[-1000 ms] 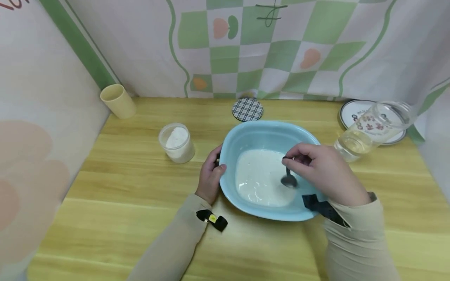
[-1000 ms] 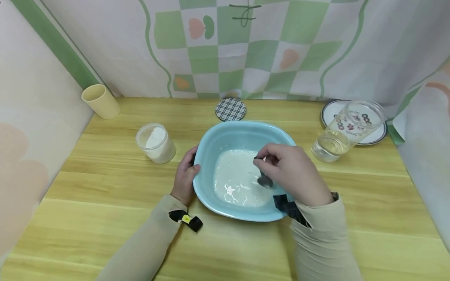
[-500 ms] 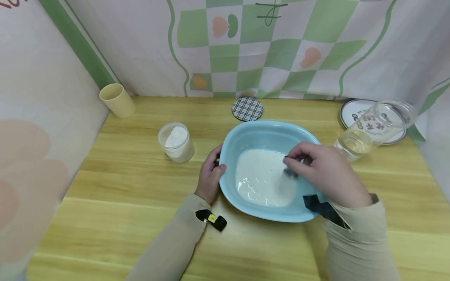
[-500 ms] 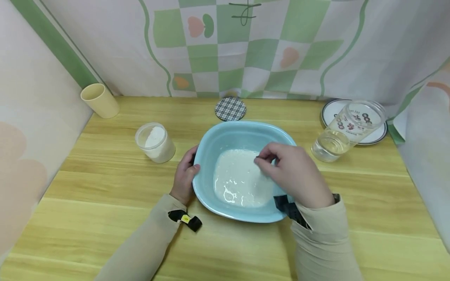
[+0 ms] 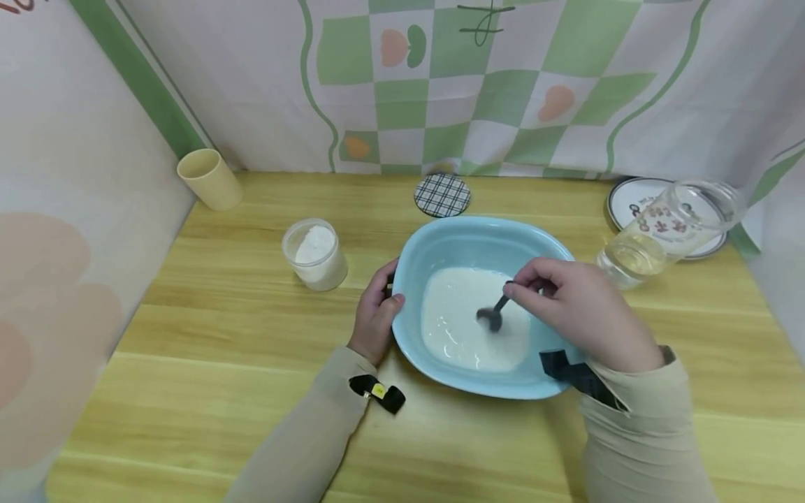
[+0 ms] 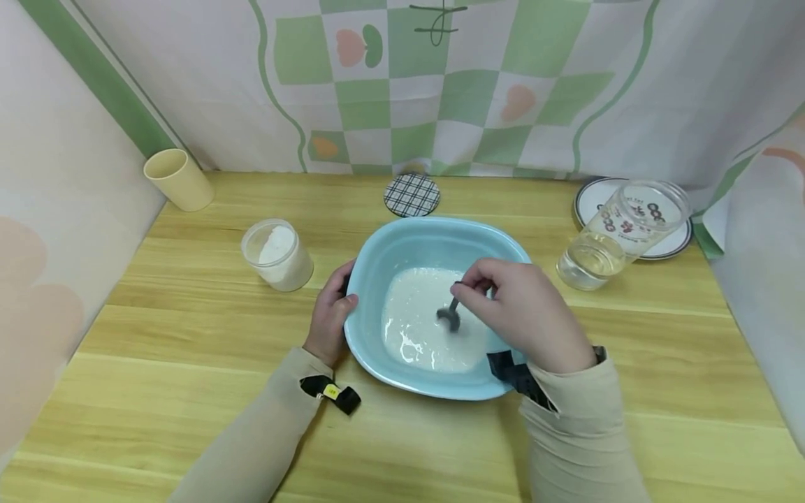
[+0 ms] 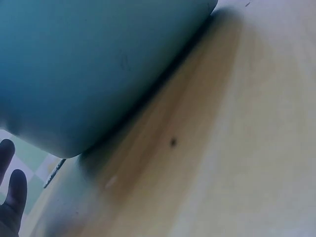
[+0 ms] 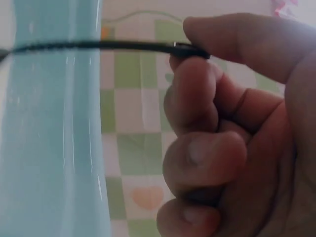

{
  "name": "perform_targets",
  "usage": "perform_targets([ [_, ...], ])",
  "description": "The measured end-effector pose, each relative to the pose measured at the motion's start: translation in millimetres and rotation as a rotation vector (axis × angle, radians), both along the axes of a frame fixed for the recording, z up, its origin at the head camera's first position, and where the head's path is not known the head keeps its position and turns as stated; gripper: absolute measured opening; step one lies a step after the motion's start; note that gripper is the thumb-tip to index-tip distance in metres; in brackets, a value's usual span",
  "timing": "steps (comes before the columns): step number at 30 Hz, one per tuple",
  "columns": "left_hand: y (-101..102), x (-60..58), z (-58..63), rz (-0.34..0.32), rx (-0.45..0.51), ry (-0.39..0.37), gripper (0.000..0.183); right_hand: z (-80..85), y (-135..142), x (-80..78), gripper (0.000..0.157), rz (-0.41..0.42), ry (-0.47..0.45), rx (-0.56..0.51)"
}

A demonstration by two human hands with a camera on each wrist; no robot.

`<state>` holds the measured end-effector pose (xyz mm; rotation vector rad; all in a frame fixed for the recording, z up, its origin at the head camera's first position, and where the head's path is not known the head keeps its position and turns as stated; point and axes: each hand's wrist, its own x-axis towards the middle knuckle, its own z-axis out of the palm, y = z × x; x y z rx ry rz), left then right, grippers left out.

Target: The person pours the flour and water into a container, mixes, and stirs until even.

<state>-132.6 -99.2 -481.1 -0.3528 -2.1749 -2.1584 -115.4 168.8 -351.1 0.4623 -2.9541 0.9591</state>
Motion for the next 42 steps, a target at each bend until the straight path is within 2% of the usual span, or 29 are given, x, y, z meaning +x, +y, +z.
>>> perform_targets([
  [3, 0, 0.0, 0.9, -0.001, 0.004, 0.003, 0.059, -0.7, -4, 1.1, 0.013, 0.047, 0.014, -0.016],
  [8, 0, 0.1, 0.8, -0.004, 0.007, 0.009, 0.058, -2.4, 1, -1.4, 0.013, -0.057, 0.056, 0.053],
  [10, 0, 0.2, 0.7, -0.005, 0.003, 0.008, 0.058, -1.1, 4, -0.4, 0.012, -0.079, 0.055, 0.048],
  [15, 0, 0.0, 0.1, -0.004, 0.003, 0.006, 0.058, 1.8, -1, 5.2, 0.007, 0.061, 0.044, -0.048],
  [17, 0, 0.0, 0.3, -0.004, 0.005, 0.01, 0.058, 1.5, -2, 5.1, 0.007, 0.09, 0.042, -0.043],
  [22, 0, 0.2, -0.3, -0.006, -0.001, 0.014, 0.058, 3.3, 6, 4.3, 0.009, -0.03, 0.047, 0.043],
  [24, 0, 0.1, -0.7, -0.006, -0.002, 0.016, 0.058, 4.7, 10, 6.4, 0.009, -0.044, 0.035, 0.023],
  [27, 0, -0.4, -0.8, -0.008, -0.001, 0.022, 0.058, 5.7, 12, 9.7, 0.008, 0.019, 0.018, -0.04],
  [30, 1, -0.9, -0.6, -0.005, -0.002, 0.024, 0.058, 4.4, 13, 8.7, 0.008, 0.078, 0.024, -0.043],
  [36, 1, -0.5, -1.5, 0.001, -0.007, 0.015, 0.059, 3.9, 20, 6.4, 0.009, -0.04, 0.003, 0.025],
  [42, -1, -0.2, -2.1, -0.004, -0.009, 0.02, 0.059, 3.8, 16, 6.2, 0.008, 0.085, 0.003, 0.007],
])
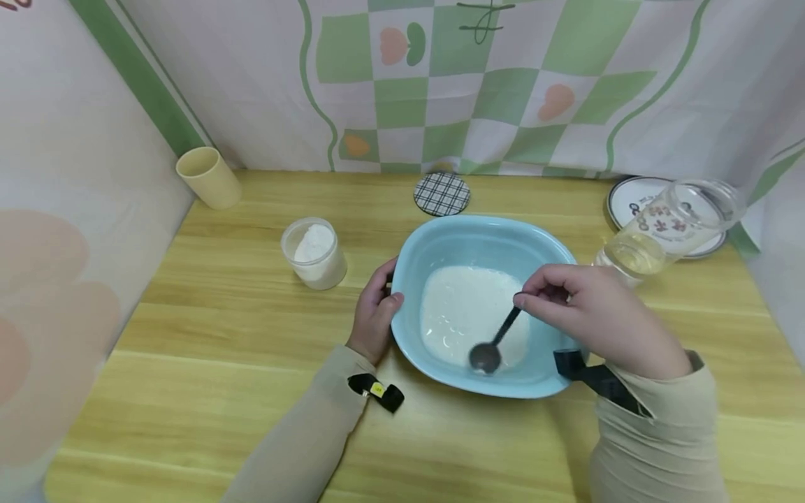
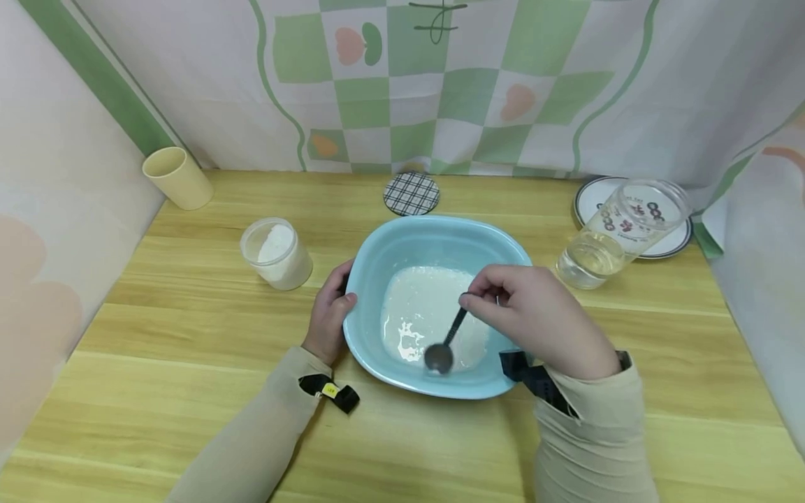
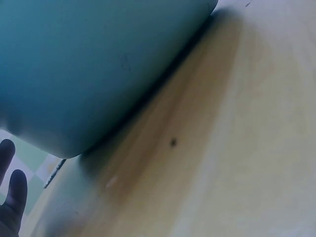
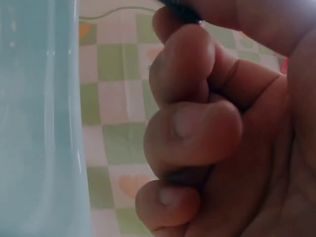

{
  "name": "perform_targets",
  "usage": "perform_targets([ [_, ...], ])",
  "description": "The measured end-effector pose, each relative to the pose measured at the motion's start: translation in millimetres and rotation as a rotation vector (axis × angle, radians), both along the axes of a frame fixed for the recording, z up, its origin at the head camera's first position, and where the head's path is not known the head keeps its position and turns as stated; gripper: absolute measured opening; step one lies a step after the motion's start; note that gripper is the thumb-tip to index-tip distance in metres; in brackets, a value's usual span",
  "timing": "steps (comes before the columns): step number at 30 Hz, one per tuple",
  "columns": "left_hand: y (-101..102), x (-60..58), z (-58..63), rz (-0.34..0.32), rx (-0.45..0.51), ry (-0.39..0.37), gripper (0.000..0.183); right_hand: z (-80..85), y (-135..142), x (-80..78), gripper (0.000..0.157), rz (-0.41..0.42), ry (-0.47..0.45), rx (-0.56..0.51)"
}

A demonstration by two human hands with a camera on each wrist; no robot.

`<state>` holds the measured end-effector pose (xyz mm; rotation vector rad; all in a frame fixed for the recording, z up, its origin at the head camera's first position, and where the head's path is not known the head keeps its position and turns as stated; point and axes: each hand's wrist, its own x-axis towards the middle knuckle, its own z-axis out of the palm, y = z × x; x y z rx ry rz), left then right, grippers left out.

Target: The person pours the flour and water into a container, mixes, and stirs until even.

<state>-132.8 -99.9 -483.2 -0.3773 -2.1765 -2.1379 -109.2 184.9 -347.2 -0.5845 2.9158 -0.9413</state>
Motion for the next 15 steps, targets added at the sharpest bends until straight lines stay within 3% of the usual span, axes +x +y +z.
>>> perform_targets([
  [6, -0.2, 0.8, 1.4, -0.005, 0.0, 0.0, 0.059, 1.0, 1.1, 0.2, 0.009, -0.106, 0.015, 0.025],
  [12, -0.7, 0.3, 0.0, -0.002, -0.001, 0.016, 0.059, -1.1, -4.4, -0.1, 0.009, 0.029, 0.001, -0.01],
  [15, -0.7, 0.0, -0.6, -0.006, -0.001, 0.022, 0.058, -1.3, -4.2, -1.2, 0.009, -0.033, 0.029, 0.026],
])
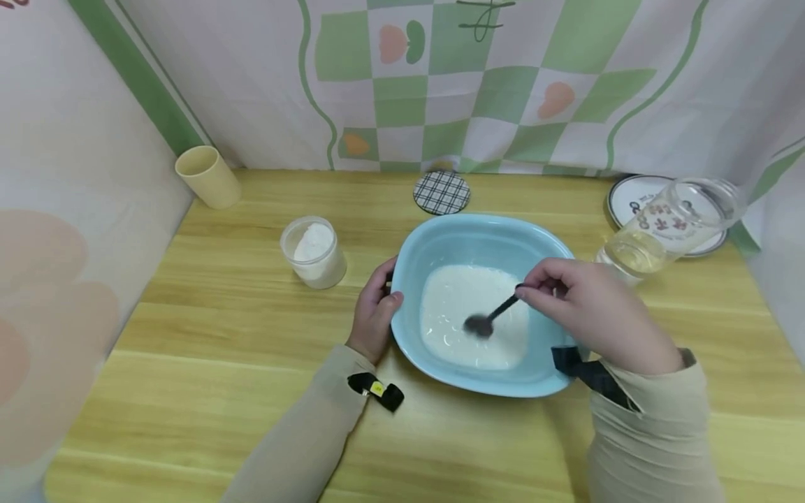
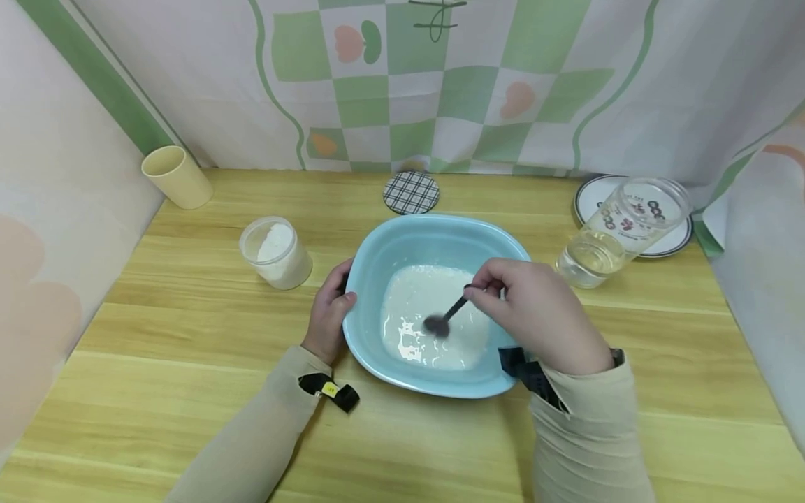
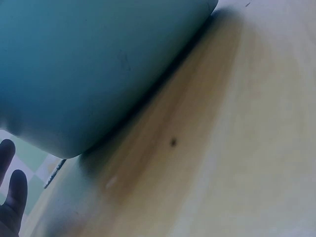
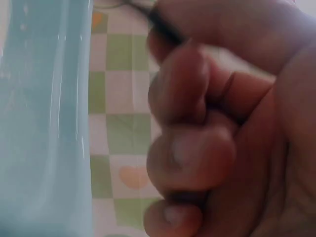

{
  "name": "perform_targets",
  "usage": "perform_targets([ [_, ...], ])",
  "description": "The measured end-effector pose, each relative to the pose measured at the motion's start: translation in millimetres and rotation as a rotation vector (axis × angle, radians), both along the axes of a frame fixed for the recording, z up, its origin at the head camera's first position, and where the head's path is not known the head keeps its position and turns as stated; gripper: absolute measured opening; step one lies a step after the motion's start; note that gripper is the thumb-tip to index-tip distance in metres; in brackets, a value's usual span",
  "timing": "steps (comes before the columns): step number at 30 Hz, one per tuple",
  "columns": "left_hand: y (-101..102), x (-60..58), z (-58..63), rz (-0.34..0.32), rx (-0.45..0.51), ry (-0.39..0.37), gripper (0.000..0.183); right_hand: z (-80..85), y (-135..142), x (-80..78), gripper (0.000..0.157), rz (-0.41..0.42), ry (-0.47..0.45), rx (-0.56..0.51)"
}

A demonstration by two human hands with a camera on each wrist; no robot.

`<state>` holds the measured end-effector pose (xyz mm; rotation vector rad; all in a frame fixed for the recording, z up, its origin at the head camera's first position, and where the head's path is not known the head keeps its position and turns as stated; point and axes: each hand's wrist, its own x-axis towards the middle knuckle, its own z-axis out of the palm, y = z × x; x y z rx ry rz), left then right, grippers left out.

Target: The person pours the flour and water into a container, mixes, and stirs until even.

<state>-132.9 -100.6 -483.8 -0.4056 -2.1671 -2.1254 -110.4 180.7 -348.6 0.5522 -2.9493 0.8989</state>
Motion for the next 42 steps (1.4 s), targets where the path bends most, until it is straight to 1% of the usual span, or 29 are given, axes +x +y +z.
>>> perform_targets([
  [2, 0, 0.1, 0.3, -0.002, 0.0, -0.001, 0.059, 0.9, 1, 0.9, 0.01, -0.053, -0.003, 0.004],
  [3, 0, 0.2, 0.5, -0.002, -0.001, -0.002, 0.059, 1.2, 1, 1.6, 0.01, -0.061, -0.007, -0.002],
  [4, 0, 0.1, 0.4, -0.001, -0.002, -0.005, 0.059, 1.8, 0, 2.5, 0.011, -0.055, -0.017, -0.017],
  [7, 0, 0.0, 1.0, 0.004, -0.008, -0.011, 0.059, 1.2, -3, 3.1, 0.013, 0.012, -0.039, -0.045],
  [9, 0, -0.4, 1.3, 0.008, -0.008, -0.011, 0.059, 0.1, -5, 0.7, 0.013, 0.031, -0.043, -0.032],
  [10, 0, -0.5, 1.3, 0.009, -0.007, -0.011, 0.059, -0.2, -6, -0.9, 0.012, 0.018, -0.039, -0.017],
  [13, 1, -0.8, 1.7, 0.007, -0.003, -0.011, 0.059, 0.3, -4, -3.9, 0.013, -0.078, -0.038, 0.022],
  [15, 1, -0.8, 1.5, 0.004, -0.001, -0.012, 0.059, 1.2, -3, -3.3, 0.014, -0.105, -0.051, 0.019],
  [17, 1, -0.7, 1.4, 0.005, -0.002, -0.014, 0.059, 2.0, -5, -0.8, 0.012, -0.065, -0.053, -0.001],
  [20, 0, -0.7, 0.9, 0.007, -0.006, -0.016, 0.059, 1.0, -9, 1.0, 0.01, 0.037, -0.073, -0.051],
  [21, 0, -0.7, 1.1, 0.008, -0.007, -0.015, 0.059, 0.2, -9, 0.5, 0.009, 0.054, -0.067, -0.049],
  [22, 0, -0.6, 1.1, 0.009, -0.008, -0.015, 0.059, -0.8, -9, -0.5, 0.009, 0.051, -0.063, -0.042],
  [23, 0, -0.5, 1.1, 0.01, -0.008, -0.014, 0.058, -1.4, -8, -1.7, 0.01, 0.024, -0.059, -0.029],
  [26, 1, 0.0, 1.2, 0.005, -0.006, -0.012, 0.058, -2.6, -3, -4.8, 0.015, -0.117, -0.04, 0.036],
  [27, 1, 0.3, 1.3, 0.002, -0.007, -0.012, 0.058, -2.5, -2, -5.2, 0.017, -0.156, -0.047, 0.044],
  [28, 1, 0.5, 1.2, 0.001, -0.006, -0.013, 0.058, -2.1, -1, -5.0, 0.017, -0.177, -0.057, 0.045],
  [29, 1, 0.9, 1.3, 0.001, -0.007, -0.014, 0.058, -1.9, -1, -4.4, 0.017, -0.175, -0.057, 0.046],
  [30, 1, 1.1, 1.3, 0.0, -0.007, -0.013, 0.058, -1.4, -2, -3.5, 0.016, -0.148, -0.064, 0.032],
  [33, 0, 1.2, 1.1, 0.002, -0.006, -0.014, 0.058, -1.4, -8, -1.0, 0.011, 0.006, -0.087, -0.034],
  [34, 0, 1.0, 1.1, 0.004, -0.004, -0.014, 0.058, -1.6, -10, -0.6, 0.011, 0.047, -0.081, -0.039],
  [35, 0, 0.8, 0.9, 0.006, -0.004, -0.015, 0.058, -2.0, -11, -0.7, 0.01, 0.07, -0.075, -0.041],
  [36, 0, 0.5, 0.8, 0.006, -0.003, -0.015, 0.058, -2.1, -11, -1.1, 0.011, 0.066, -0.073, -0.037],
  [37, 0, 0.2, 0.6, 0.005, -0.002, -0.016, 0.058, -2.3, -11, -1.7, 0.011, 0.033, -0.064, -0.02],
  [40, 1, 0.0, 1.3, 0.003, 0.0, -0.022, 0.058, -2.0, -6, -4.6, 0.016, -0.139, -0.03, 0.057],
  [42, 1, 0.1, 1.7, 0.001, 0.0, -0.026, 0.058, -0.9, -4, -5.0, 0.018, -0.215, -0.032, 0.081],
])
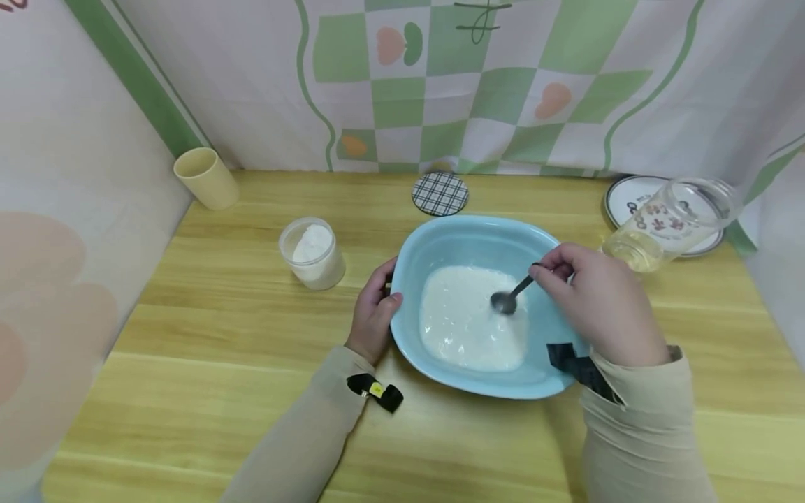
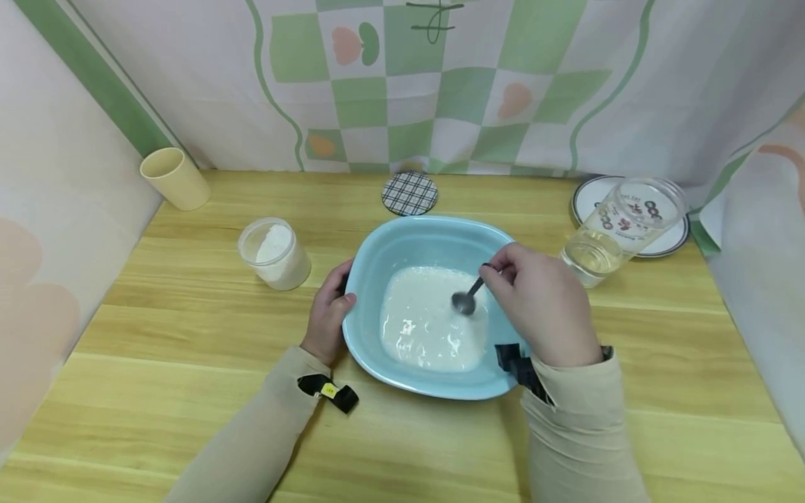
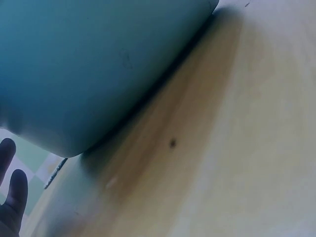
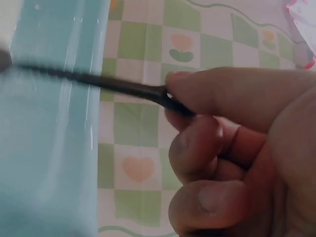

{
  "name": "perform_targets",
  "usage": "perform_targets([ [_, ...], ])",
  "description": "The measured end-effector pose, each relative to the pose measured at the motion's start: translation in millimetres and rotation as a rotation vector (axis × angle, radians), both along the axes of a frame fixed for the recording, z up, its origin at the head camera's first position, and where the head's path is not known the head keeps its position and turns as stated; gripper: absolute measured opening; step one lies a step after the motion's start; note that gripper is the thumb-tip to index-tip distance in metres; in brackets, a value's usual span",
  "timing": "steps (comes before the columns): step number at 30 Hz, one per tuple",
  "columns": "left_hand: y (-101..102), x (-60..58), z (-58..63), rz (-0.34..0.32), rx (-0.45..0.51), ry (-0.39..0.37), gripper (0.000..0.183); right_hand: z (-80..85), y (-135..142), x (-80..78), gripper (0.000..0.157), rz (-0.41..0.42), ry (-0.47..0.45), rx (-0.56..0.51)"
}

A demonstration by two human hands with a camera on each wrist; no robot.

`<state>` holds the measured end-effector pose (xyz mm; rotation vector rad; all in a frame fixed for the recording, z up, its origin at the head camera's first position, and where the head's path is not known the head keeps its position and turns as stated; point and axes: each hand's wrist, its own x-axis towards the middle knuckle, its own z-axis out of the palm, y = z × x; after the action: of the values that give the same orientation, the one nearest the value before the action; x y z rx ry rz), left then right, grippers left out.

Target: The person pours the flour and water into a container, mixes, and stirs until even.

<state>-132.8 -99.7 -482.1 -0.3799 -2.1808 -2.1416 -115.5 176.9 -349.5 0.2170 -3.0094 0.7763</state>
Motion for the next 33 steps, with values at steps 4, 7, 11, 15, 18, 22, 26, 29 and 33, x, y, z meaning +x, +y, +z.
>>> perform_targets([
  [4, 0, 0.3, 0.9, 0.005, -0.005, -0.008, 0.058, 2.0, -10, 3.5, 0.015, 0.092, -0.026, -0.027],
  [7, 0, 0.2, 1.1, 0.008, -0.003, -0.012, 0.058, 2.8, -23, 8.9, 0.013, 0.254, -0.07, -0.089],
  [11, 0, -0.3, 1.1, 0.008, 0.0, -0.012, 0.058, 2.7, -31, 13.0, 0.011, 0.365, -0.093, -0.164],
  [15, 0, -0.6, 0.0, 0.006, 0.0, -0.001, 0.058, 1.2, -27, 11.3, 0.011, 0.315, -0.038, -0.146],
  [18, 0, -0.7, -1.2, -0.001, 0.001, 0.01, 0.058, -0.1, -20, 8.6, 0.012, 0.208, 0.025, -0.09],
  [22, 0, -0.5, -1.4, -0.003, -0.004, 0.01, 0.057, -0.6, -14, 5.8, 0.012, 0.074, 0.08, -0.033],
  [26, 0, 0.7, -0.4, 0.007, -0.021, 0.0, 0.057, -2.3, -23, 6.1, 0.009, 0.147, 0.075, -0.037],
  [29, -1, 0.6, -0.4, 0.013, -0.026, 0.003, 0.057, -4.8, -36, 9.4, 0.003, 0.312, 0.04, -0.079],
  [33, 0, -0.6, -0.9, 0.013, -0.02, 0.015, 0.057, -3.5, -37, 14.6, 0.004, 0.44, -0.007, -0.166],
])
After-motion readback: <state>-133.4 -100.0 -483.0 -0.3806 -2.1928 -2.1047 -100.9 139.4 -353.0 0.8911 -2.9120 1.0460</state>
